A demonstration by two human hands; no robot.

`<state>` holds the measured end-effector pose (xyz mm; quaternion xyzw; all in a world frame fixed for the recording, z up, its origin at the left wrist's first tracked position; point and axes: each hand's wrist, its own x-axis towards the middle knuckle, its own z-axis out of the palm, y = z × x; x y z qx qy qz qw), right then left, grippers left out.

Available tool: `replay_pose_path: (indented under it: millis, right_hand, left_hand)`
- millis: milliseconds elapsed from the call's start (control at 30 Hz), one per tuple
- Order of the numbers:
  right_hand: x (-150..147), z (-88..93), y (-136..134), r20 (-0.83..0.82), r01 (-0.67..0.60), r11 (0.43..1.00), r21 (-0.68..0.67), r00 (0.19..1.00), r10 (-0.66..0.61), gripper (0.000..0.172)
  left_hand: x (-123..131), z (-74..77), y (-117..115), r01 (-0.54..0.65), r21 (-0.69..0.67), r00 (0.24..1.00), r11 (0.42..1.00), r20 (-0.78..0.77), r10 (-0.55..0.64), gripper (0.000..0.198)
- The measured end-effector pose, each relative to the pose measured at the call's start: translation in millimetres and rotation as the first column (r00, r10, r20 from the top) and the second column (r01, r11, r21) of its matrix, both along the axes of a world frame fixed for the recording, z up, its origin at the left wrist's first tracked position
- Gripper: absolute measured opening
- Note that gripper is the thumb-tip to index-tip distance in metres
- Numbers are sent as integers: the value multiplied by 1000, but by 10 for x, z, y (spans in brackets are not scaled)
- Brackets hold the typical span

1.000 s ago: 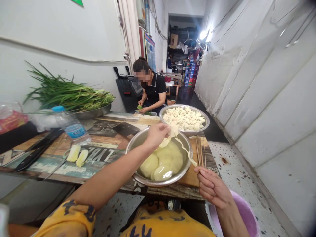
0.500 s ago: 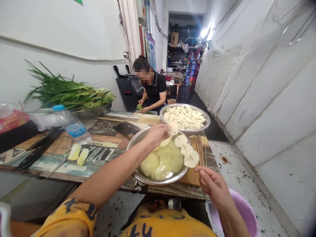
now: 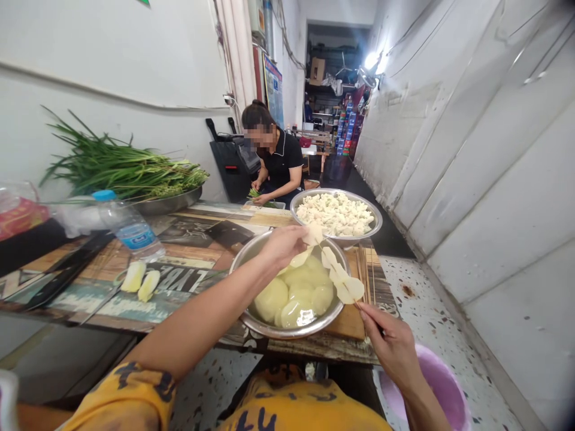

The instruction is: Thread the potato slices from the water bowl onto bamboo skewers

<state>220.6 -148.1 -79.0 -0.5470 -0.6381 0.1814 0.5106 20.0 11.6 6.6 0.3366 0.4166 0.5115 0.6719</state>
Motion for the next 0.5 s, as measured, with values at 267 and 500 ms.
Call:
replay_pose_path:
  millis: [267, 500]
  right_hand:
    - [28, -93, 40, -349, -119, 975, -189, 936, 47, 25]
    - [-37, -122, 113, -735, -388, 889, -242, 671, 92, 28]
  left_hand:
    - [-32, 63, 13, 93, -171, 988, 981, 134, -70, 13]
    - [-61, 98, 6, 204, -233, 970, 951, 182, -164, 15]
